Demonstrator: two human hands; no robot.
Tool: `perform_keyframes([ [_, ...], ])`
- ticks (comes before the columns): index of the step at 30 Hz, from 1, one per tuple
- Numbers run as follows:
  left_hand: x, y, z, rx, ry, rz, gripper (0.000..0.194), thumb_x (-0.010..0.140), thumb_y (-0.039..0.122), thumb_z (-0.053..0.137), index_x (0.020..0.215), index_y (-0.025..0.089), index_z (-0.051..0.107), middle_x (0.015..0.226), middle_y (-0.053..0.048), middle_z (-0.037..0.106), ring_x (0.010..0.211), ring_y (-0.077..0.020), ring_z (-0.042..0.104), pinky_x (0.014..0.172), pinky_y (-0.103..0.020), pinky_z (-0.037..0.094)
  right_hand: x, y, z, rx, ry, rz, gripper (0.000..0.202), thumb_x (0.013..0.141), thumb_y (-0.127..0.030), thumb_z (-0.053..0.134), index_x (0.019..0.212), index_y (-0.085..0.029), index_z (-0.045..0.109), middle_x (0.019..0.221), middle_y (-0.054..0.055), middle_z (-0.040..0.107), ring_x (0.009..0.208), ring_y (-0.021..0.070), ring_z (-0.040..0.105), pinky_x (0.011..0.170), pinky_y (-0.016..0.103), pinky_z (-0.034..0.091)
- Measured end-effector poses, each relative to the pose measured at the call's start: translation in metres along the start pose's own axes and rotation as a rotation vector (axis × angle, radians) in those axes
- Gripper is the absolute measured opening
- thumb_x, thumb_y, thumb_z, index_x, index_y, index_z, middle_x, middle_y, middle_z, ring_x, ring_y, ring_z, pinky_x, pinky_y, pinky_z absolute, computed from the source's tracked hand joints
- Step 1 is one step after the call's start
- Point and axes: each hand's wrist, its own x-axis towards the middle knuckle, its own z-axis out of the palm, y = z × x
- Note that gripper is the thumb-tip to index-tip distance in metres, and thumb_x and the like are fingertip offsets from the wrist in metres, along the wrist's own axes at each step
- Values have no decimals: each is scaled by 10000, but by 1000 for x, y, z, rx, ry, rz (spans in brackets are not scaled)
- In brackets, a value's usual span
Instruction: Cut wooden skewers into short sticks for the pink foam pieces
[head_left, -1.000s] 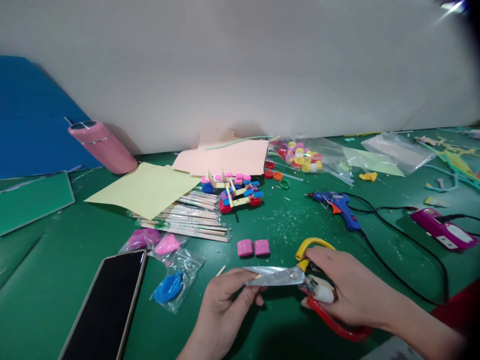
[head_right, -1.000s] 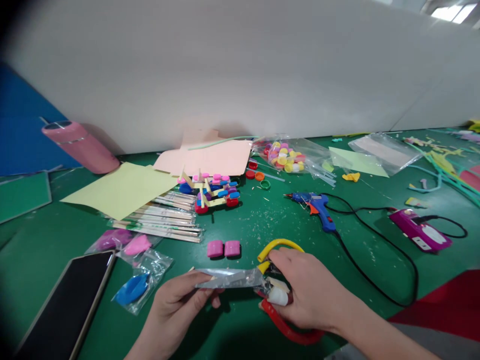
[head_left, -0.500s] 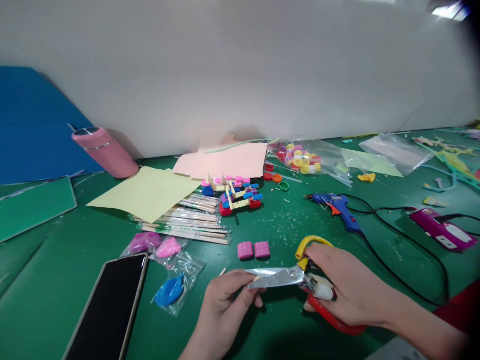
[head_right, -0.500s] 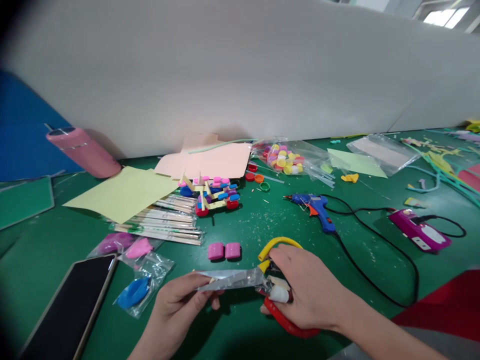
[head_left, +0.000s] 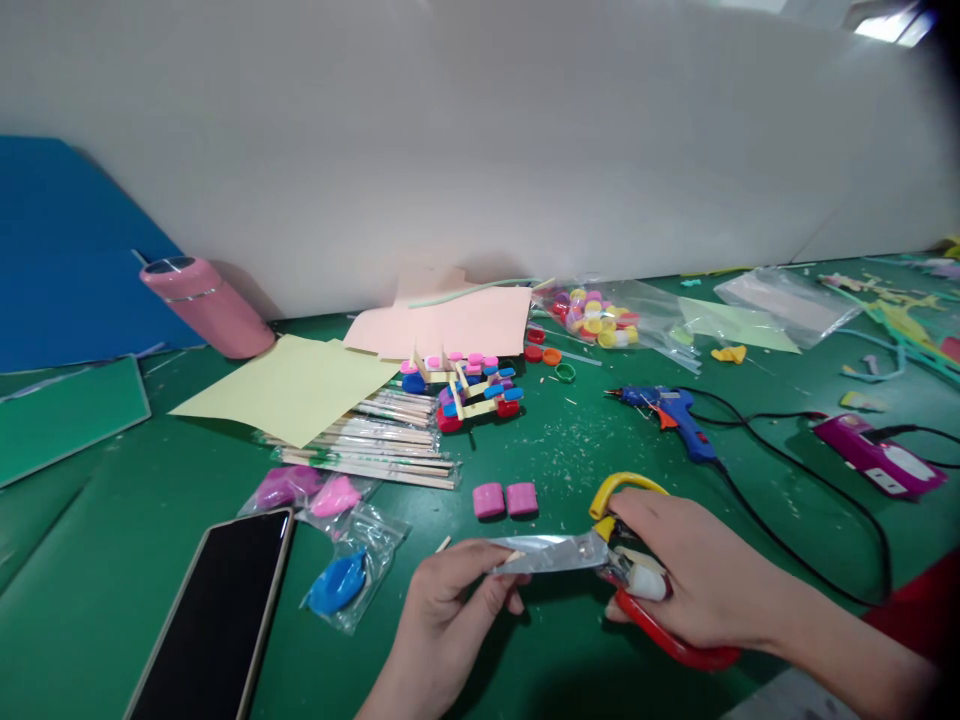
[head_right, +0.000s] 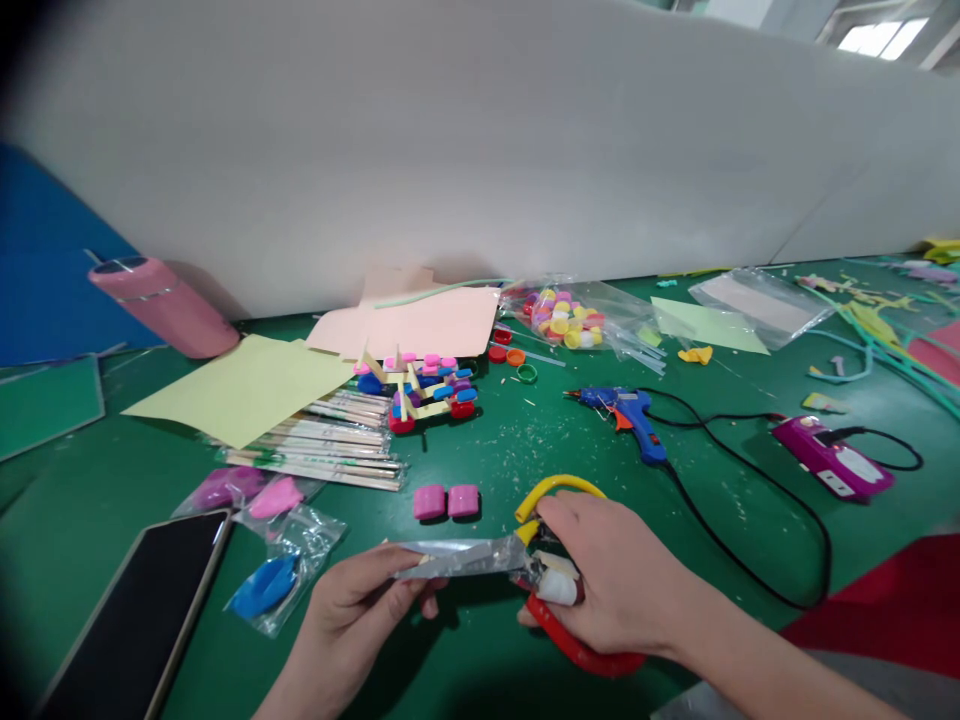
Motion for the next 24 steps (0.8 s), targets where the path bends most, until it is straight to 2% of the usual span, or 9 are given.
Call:
perform_keyframes([
  [18, -1, -3, -2, 91, -6, 47, 179, 792, 137, 484, 702, 155, 639, 561, -34, 626, 539, -140, 586, 532, -213, 453, 6, 2, -1, -54, -34, -26, 330, 664, -510, 585, 773, -217, 480, 717, 0, 572, 592, 175, 537, 498, 256, 332],
  [24, 0, -1, -1, 152, 13, 41, 217, 784, 146, 507, 607, 163, 632, 524, -35, 642, 559, -150, 596, 556, -219, 463, 6, 6, 6, -83, -38, -18, 259, 732, -465, 535, 773, -221, 457, 670, -15, 589, 580, 182, 561, 489, 255, 326],
])
